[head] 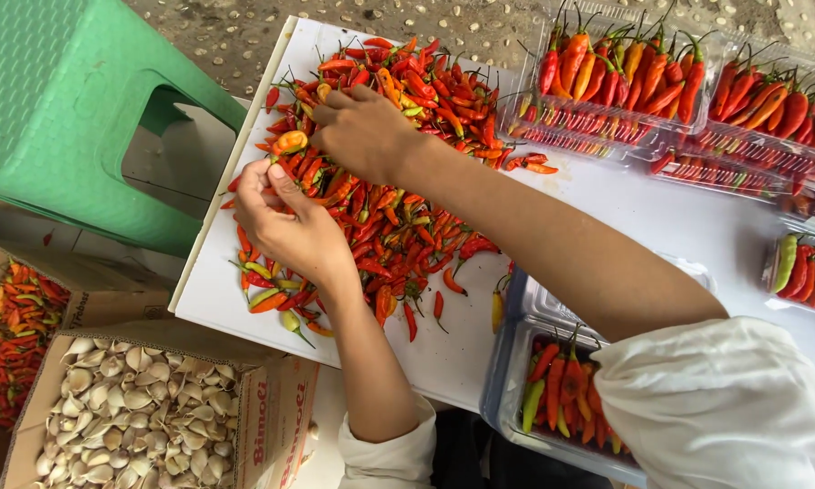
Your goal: The person sorts whole peppers from a large pile on a table and arranges them neatly into small clear plastic containers by hand.
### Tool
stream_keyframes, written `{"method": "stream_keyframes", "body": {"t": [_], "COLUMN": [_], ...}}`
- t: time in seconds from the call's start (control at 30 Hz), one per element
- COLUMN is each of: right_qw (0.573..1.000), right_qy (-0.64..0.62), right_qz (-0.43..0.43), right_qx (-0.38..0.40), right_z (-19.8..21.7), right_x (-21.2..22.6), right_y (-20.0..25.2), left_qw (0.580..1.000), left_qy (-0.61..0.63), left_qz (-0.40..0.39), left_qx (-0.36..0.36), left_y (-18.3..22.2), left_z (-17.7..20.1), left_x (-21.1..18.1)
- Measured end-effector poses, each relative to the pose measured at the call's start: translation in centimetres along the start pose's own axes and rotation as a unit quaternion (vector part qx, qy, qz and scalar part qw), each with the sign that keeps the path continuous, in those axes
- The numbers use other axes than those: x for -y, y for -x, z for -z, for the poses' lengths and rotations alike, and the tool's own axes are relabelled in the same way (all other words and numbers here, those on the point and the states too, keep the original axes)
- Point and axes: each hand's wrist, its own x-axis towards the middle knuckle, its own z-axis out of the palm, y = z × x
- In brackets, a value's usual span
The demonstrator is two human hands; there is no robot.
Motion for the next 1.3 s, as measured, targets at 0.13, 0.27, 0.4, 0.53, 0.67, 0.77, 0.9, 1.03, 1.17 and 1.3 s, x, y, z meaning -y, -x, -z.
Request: {"method": "stream_keyframes", "body": {"t": [0.13, 0.27, 0.4, 0.53, 0.67, 0.77, 0.9, 1.03, 1.17, 1.3], "right_qw": [0.991, 0.987, 0.984, 0.987, 0.981, 0.979, 0.979, 0.970, 0.953, 0.946], "right_qy": [-0.026, -0.011, -0.060, -0.086, -0.147, -0.178, -0.187, -0.230, -0.300, -0.320], "right_qz": [0.009, 0.014, 0.002, -0.003, -0.049, -0.068, -0.077, -0.079, -0.027, -0.049], "right_qx": [0.132, 0.159, 0.168, 0.139, 0.120, 0.068, 0.003, 0.008, -0.023, -0.007], "right_z": [1.0, 0.0, 1.3, 2.3, 5.0, 6.5, 7.3, 11.0, 15.4, 19.2], "right_x": [0.6, 0.4, -0.1, -1.2, -2.1, -3.7, -6.0, -5.5, -3.9, -2.7], "right_y": [-1.6, -1.7, -1.0, -0.3, 0.8, 2.1, 5.0, 9.9, 15.7, 23.0], "left_qw": [0.996, 0.997, 0.996, 0.995, 0.992, 0.989, 0.986, 0.987, 0.985, 0.981], "left_qy": [0.087, 0.075, 0.083, 0.094, 0.104, 0.118, 0.106, 0.109, 0.113, 0.123], "left_qz": [-0.006, -0.016, -0.018, -0.029, -0.062, -0.087, -0.127, -0.119, -0.126, -0.139], "left_qx": [0.018, 0.001, -0.032, -0.030, -0.025, -0.015, 0.003, 0.013, 0.031, 0.060], "left_y": [-0.3, -0.3, -0.2, -0.2, -0.1, -0.2, -0.1, 0.1, 0.3, 0.6], "left_z": [1.0, 1.2, 1.4, 1.6, 1.3, 1.2, 1.1, 1.3, 1.3, 1.3], "left_x": [-2.0, -2.0, -2.5, -2.8, -3.0, -3.0, -2.8, -2.9, -3.0, -3.2]}}
